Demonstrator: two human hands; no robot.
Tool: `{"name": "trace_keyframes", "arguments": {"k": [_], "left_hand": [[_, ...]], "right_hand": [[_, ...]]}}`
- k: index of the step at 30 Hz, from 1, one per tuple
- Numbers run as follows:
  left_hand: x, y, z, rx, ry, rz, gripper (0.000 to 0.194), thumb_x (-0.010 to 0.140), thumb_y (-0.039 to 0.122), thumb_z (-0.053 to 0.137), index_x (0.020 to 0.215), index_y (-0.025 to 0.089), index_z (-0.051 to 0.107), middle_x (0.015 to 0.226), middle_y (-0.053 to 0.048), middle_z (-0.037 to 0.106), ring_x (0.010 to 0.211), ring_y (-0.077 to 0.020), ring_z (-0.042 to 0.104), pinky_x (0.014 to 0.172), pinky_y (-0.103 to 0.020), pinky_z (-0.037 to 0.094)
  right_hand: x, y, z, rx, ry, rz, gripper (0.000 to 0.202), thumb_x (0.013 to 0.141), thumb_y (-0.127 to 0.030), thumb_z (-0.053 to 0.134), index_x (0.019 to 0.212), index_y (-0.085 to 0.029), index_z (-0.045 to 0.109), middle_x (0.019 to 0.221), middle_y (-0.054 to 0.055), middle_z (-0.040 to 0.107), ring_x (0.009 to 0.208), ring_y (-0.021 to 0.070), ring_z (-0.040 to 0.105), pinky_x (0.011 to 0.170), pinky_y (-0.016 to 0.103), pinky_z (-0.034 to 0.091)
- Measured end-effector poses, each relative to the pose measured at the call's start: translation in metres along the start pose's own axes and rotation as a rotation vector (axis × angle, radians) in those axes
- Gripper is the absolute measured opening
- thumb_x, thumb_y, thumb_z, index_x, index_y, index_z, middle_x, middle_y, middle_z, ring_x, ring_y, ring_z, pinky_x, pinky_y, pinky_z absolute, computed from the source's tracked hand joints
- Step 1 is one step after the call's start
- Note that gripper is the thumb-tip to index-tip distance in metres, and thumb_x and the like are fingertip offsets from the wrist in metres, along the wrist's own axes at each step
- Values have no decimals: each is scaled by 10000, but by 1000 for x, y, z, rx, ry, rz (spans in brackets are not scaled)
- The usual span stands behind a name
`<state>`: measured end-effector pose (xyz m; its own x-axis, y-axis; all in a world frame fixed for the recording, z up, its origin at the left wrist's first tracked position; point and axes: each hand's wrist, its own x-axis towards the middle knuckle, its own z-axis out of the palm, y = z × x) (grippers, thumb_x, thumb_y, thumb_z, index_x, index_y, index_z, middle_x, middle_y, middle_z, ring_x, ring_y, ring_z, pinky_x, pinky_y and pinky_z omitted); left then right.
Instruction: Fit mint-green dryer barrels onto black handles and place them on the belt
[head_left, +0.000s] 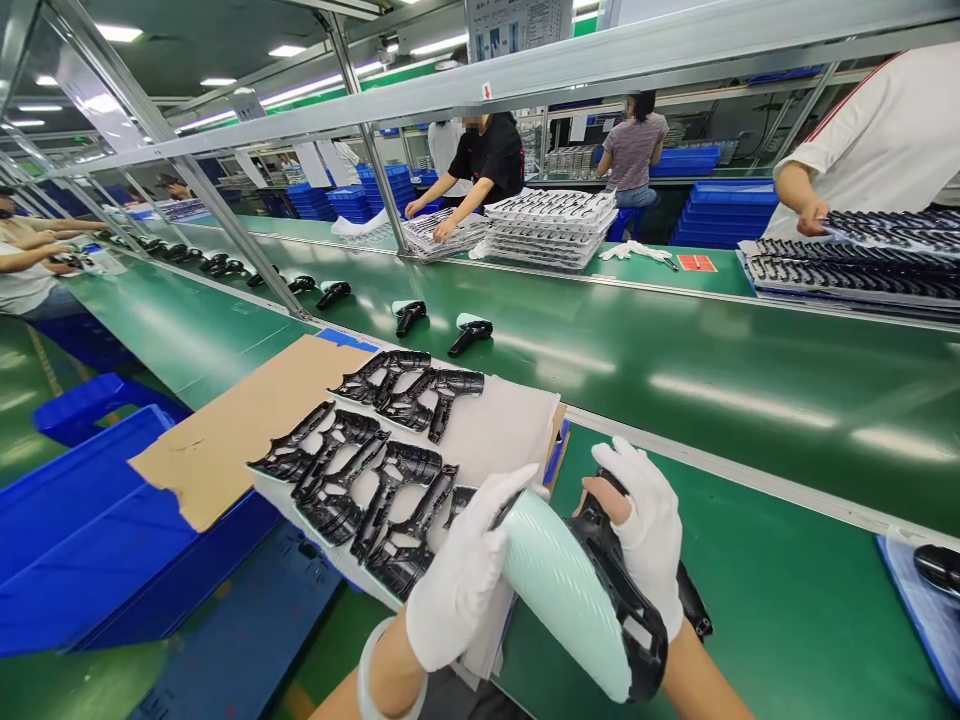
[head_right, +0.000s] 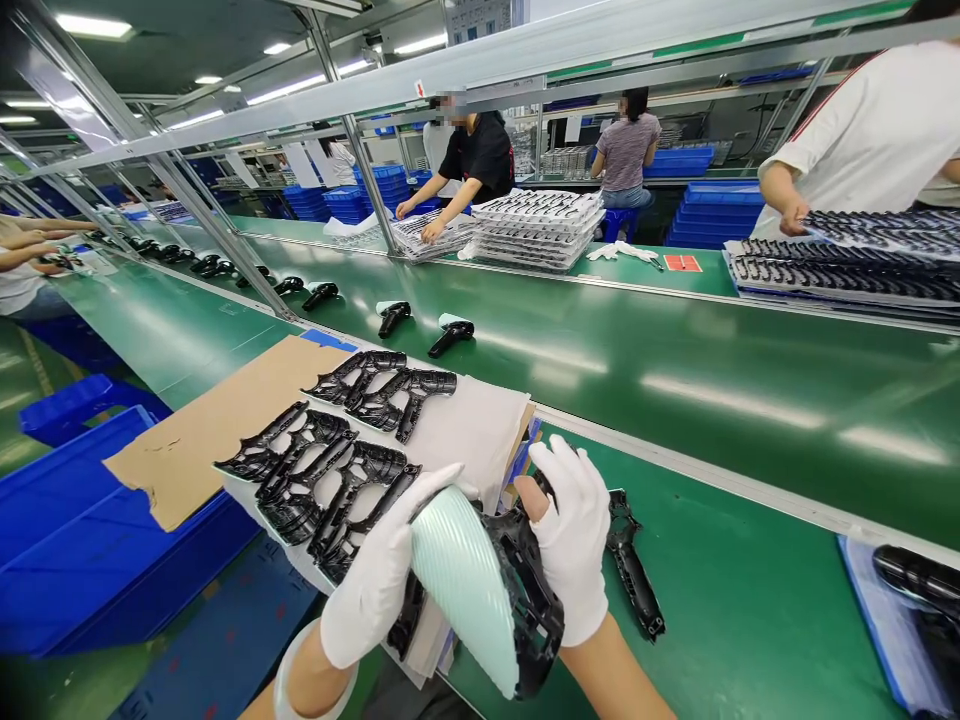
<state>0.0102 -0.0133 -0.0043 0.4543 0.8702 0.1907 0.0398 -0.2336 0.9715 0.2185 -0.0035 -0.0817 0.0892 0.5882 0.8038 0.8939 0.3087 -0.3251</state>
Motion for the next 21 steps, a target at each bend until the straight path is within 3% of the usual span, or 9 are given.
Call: {"name": "trace_keyframes", "arguments": {"k": [3,5,6,11,13,18,21], "left_hand": [[0,-2,0,-29,-6,-96,766,806,685,626,1427,263,478,1321,-94,574,1226,-323,527,1054,-406,426],[0,-3,1,-27,3,-167,966,620,710,772,1423,264,473,1326,-96,560,1233,-350,518,1048,-414,429],[1,-3,1,-20,4,-179,984,595,698,797,1418,265,475,1324,-95,559,1238,-354,514,1054,-416,424],[1,-5,-3,-15,-23,-51,520,931,530,562,1391,297,494,1305,-65,578,1223,-283,532,1075,-391,402],[0,-7,-4,-3,-21,-44,510,936,528,556,1396,319,492,1322,-54,572,1246,-281,518,1083,-384,398],[1,-7,-4,19,20,-166,928,593,695,802,1385,298,525,1370,-75,535,1283,-360,486,1084,-418,413],[4,-4,-4,26,33,-181,1033,480,654,879,1376,274,532,1345,-91,546,1267,-377,499,1075,-438,427]], "right_hand": [[2,-2,0,38,20,41,205,987,-291,453,978,-235,650,1091,93,695,1163,262,610,1035,493,458],[4,-4,-1,50,22,69,217,984,-330,465,978,-228,657,1085,101,699,1149,269,618,1032,491,460],[6,-5,-3,50,17,84,227,982,-354,472,958,-227,659,1073,104,702,1143,275,619,1034,494,456],[19,-14,-12,-12,-20,151,223,955,-395,500,972,-248,667,995,92,689,1086,287,623,994,485,471],[25,-18,-16,-47,-7,134,206,948,-380,503,1001,-254,657,982,91,677,1040,283,630,954,475,486],[41,-28,-29,-134,125,-54,96,906,-283,569,978,-227,599,931,116,653,920,284,627,777,456,526],[50,-27,-39,-257,169,-349,197,808,-181,682,942,-270,568,933,81,656,907,266,624,798,484,514]]}}
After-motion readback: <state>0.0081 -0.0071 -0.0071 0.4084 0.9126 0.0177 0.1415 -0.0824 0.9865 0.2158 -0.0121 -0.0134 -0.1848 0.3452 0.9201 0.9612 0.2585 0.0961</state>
